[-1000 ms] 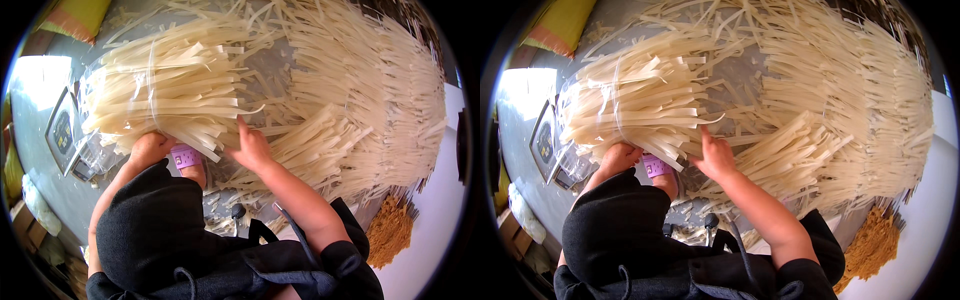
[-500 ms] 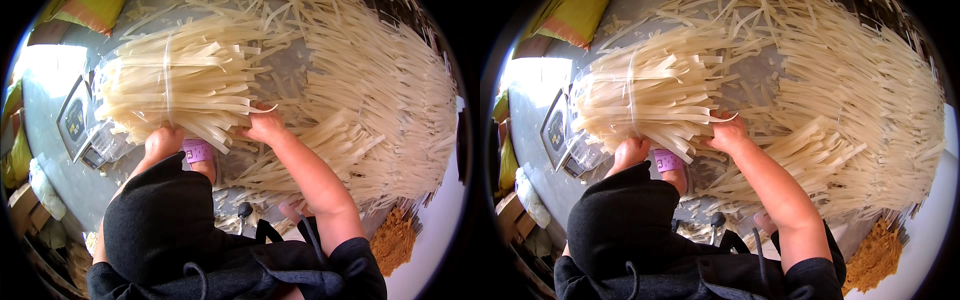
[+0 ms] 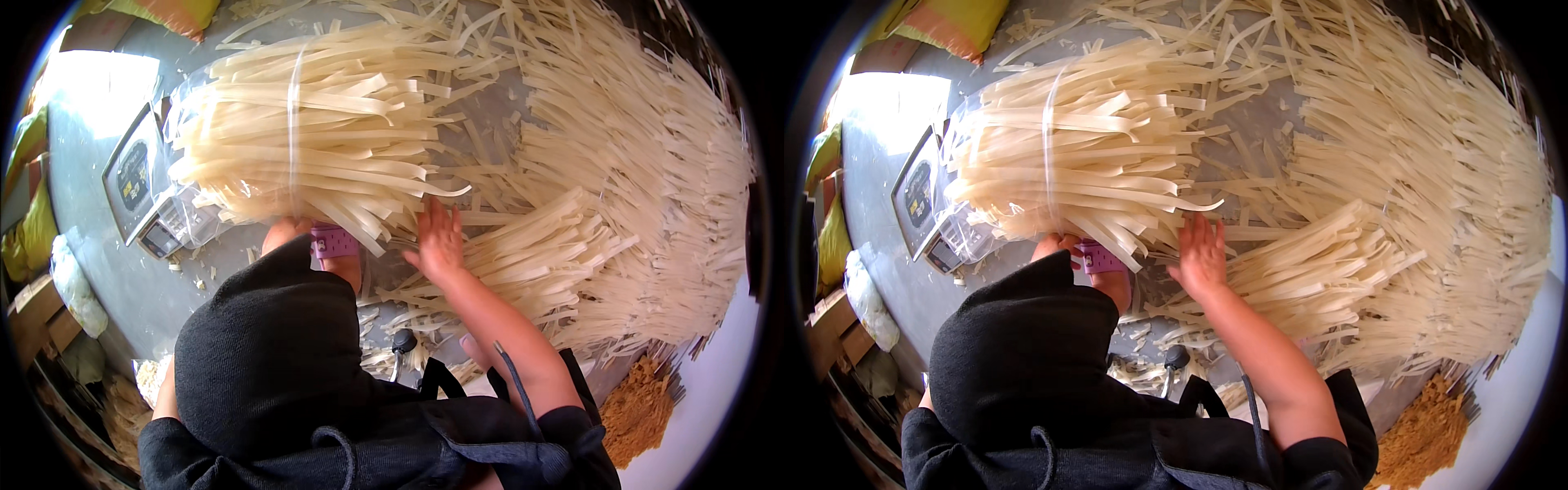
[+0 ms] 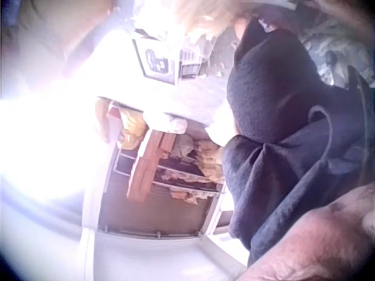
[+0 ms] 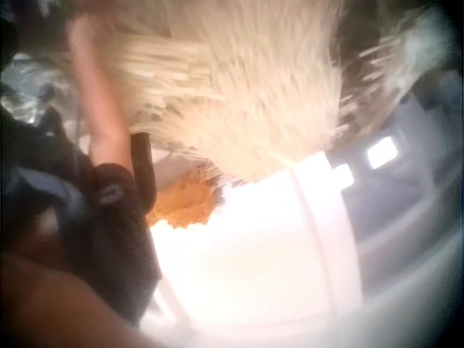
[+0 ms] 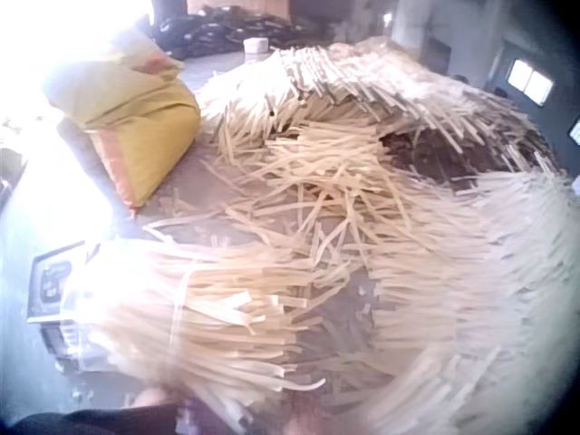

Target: The person gathers bundles of dried white noodles from the floor, ties them with a thin plastic strip, and weighs them on a digital scale before putting them in bags.

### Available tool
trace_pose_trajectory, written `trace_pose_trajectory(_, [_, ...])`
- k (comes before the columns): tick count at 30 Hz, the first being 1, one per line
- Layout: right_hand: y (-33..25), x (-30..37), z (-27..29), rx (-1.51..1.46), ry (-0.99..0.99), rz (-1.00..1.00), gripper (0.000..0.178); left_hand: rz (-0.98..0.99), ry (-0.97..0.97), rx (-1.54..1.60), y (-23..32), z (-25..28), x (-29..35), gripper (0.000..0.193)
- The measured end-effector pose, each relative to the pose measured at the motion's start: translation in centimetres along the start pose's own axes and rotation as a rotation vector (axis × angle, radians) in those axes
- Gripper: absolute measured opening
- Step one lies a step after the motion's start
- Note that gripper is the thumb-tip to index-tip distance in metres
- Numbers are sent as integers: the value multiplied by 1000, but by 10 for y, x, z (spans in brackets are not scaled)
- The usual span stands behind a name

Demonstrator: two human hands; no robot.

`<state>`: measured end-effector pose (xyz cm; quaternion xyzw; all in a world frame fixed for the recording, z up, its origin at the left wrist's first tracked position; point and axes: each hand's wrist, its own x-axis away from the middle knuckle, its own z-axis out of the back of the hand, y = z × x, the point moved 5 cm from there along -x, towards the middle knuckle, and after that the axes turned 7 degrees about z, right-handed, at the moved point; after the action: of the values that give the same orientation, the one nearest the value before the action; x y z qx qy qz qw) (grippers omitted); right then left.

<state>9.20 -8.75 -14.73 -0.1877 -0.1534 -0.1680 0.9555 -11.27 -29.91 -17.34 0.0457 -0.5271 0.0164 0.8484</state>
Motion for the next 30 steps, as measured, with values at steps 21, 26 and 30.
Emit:
trace_pose_trajectory(21, [59,55,77,-617,483,-356,70,-390,-594,-66,66,-35,22,30])
trace_pose_trajectory(26, [152,166,4,-1018,525,-1268,99,-426,-679,-44,103,5,80,29])
trace_pose_trajectory(30, [183,134,-20,-910,564,-1533,119,-491,-604,21,135,25,119,30])
